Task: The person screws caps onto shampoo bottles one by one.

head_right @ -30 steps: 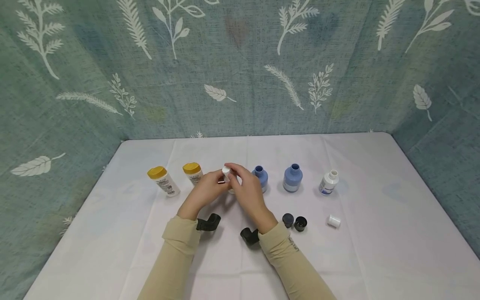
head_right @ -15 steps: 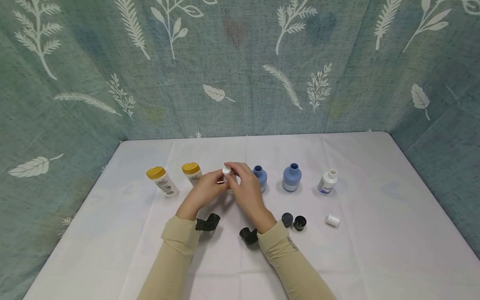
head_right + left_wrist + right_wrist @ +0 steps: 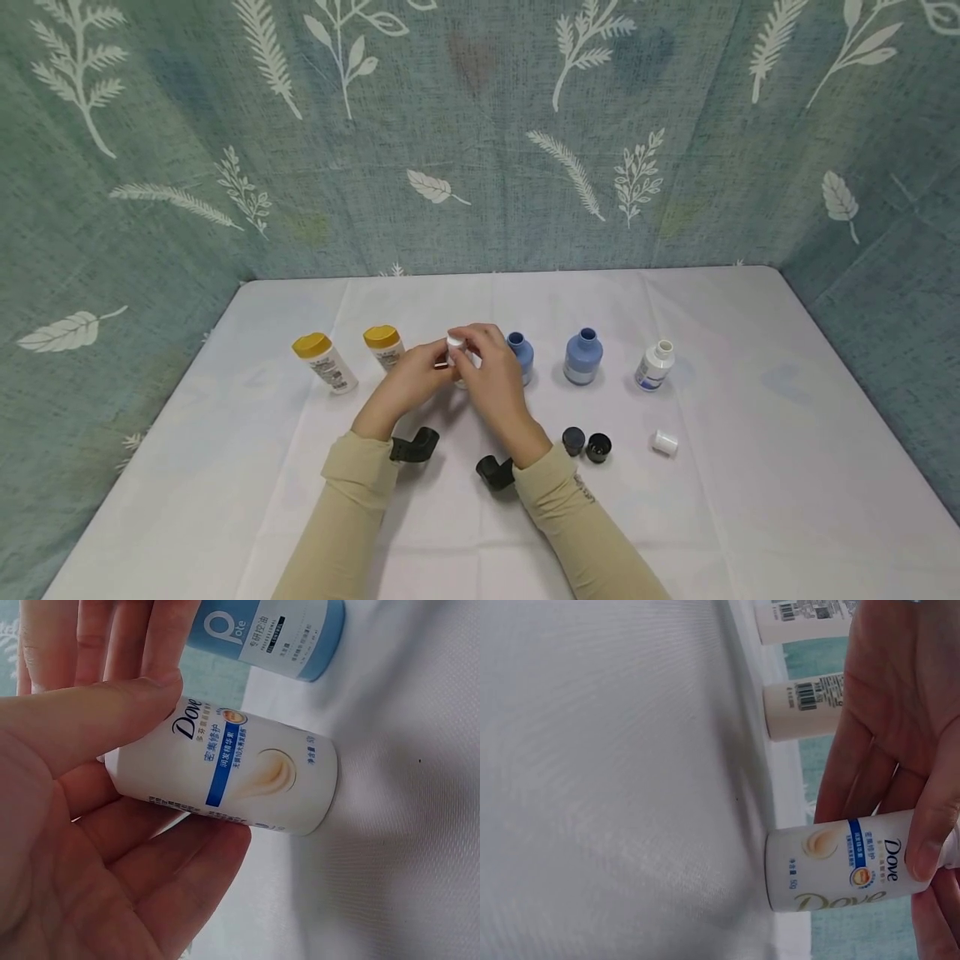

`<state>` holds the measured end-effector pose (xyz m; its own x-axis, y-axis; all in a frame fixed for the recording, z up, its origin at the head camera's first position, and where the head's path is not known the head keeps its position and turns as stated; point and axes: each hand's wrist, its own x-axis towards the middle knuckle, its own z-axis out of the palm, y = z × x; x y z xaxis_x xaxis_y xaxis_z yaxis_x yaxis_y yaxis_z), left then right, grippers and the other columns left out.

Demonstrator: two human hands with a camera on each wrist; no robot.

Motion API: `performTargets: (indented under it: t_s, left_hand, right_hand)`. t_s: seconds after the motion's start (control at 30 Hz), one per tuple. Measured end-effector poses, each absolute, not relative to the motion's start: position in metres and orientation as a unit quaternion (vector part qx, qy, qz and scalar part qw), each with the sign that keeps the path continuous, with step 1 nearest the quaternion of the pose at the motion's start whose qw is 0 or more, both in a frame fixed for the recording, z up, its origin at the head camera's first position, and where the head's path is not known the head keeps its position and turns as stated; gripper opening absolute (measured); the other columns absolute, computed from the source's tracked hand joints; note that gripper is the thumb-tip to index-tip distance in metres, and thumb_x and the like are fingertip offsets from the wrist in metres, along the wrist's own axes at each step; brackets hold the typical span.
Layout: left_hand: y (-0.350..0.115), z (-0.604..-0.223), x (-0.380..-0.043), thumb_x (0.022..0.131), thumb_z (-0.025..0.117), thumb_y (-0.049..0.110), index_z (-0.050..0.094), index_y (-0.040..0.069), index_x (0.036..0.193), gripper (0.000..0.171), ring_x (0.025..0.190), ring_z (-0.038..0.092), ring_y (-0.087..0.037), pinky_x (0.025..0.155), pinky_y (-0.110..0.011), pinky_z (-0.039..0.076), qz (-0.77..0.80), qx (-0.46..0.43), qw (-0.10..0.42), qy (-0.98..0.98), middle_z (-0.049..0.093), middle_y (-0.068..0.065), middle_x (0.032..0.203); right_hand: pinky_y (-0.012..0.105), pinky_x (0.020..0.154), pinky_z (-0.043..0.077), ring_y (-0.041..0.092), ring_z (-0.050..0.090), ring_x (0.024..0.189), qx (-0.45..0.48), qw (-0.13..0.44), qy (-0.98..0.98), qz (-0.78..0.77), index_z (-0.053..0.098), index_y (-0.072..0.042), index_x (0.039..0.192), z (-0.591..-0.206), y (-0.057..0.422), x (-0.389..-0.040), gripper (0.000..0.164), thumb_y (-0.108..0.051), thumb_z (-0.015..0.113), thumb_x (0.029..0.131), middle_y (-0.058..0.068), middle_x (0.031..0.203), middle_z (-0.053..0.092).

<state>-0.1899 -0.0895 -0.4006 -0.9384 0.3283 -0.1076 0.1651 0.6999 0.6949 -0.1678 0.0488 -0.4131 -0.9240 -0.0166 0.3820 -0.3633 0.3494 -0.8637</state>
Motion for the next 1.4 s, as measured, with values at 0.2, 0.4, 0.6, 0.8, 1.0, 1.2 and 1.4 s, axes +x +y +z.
performTargets:
  t_s: [0.2,0.4,0.6,0.8,1.0,1.2,1.4]
  left_hand:
    - [-0.0896,-0.4008,-0.1895,0.086,0.064,0.031,0.060,0.021,0.109,0.024,0.115,0.054,-0.025,0.094,-0.041,0.044,0.368,0.134,0.111,0.913,0.061,-0.002,0.121]
    - [-0.0917,-0.4031,-0.1904,0.085,0.064,0.031,0.062,0.022,0.107,0.024,0.114,0.055,-0.022,0.094,-0.039,0.045,0.388,0.131,0.110,0.906,0.061,0.001,0.121]
    - [-0.0909,-0.4041,-0.1909,0.085,0.064,0.033,0.062,0.023,0.109,0.026,0.112,0.056,-0.022,0.092,-0.039,0.046,0.387,0.130,0.109,0.906,0.061,0.000,0.121]
    - [-0.0893,-0.4044,-0.1915,0.085,0.065,0.035,0.062,0.022,0.108,0.026,0.112,0.056,-0.021,0.094,-0.039,0.045,0.382,0.125,0.111,0.909,0.061,0.000,0.121]
    - [-0.0889,-0.4026,-0.1910,0.085,0.065,0.034,0.062,0.021,0.111,0.029,0.112,0.056,-0.022,0.094,-0.039,0.045,0.372,0.122,0.108,0.914,0.060,-0.002,0.122]
    - [-0.0881,-0.4022,-0.1916,0.086,0.064,0.033,0.061,0.020,0.112,0.029,0.113,0.056,-0.024,0.093,-0.039,0.045,0.363,0.128,0.104,0.917,0.060,-0.004,0.122]
    - [-0.0890,-0.4016,-0.1904,0.086,0.064,0.032,0.061,0.018,0.112,0.030,0.113,0.055,-0.025,0.094,-0.040,0.045,0.368,0.125,0.105,0.915,0.060,-0.005,0.123]
  right_hand:
    - [0.022,0.091,0.045,0.011,0.058,0.102,0.114,0.147,-0.804,0.565,0.065,-0.013,0.111,-0.4112,0.0503,-0.1671,0.022,-0.015,0.061,0.089,-0.001,0.113,0.057]
    - [0.023,0.090,0.046,0.010,0.059,0.101,0.125,0.151,-0.809,0.555,0.065,-0.015,0.111,-0.4114,0.0518,-0.1661,0.022,-0.016,0.060,0.090,-0.002,0.114,0.061]
    - [0.021,0.090,0.046,0.010,0.058,0.100,0.124,0.149,-0.805,0.560,0.066,-0.014,0.109,-0.4131,0.0523,-0.1674,0.021,-0.016,0.062,0.088,-0.002,0.110,0.060]
    - [0.021,0.091,0.046,0.009,0.057,0.099,0.119,0.143,-0.802,0.568,0.065,-0.014,0.108,-0.4126,0.0522,-0.1673,0.021,-0.014,0.063,0.087,-0.002,0.107,0.058]
    - [0.020,0.093,0.043,0.010,0.056,0.100,0.114,0.125,-0.802,0.573,0.063,-0.013,0.112,-0.4076,0.0510,-0.1637,0.022,-0.016,0.058,0.091,-0.001,0.110,0.057]
    - [0.024,0.094,0.044,0.007,0.056,0.105,0.108,0.122,-0.817,0.554,0.063,-0.021,0.113,-0.4129,0.0525,-0.1666,0.022,-0.021,0.055,0.092,-0.007,0.113,0.059]
    - [0.027,0.093,0.045,0.010,0.057,0.104,0.128,0.145,-0.818,0.542,0.064,-0.019,0.112,-0.4146,0.0526,-0.1667,0.022,-0.017,0.057,0.091,-0.004,0.113,0.060]
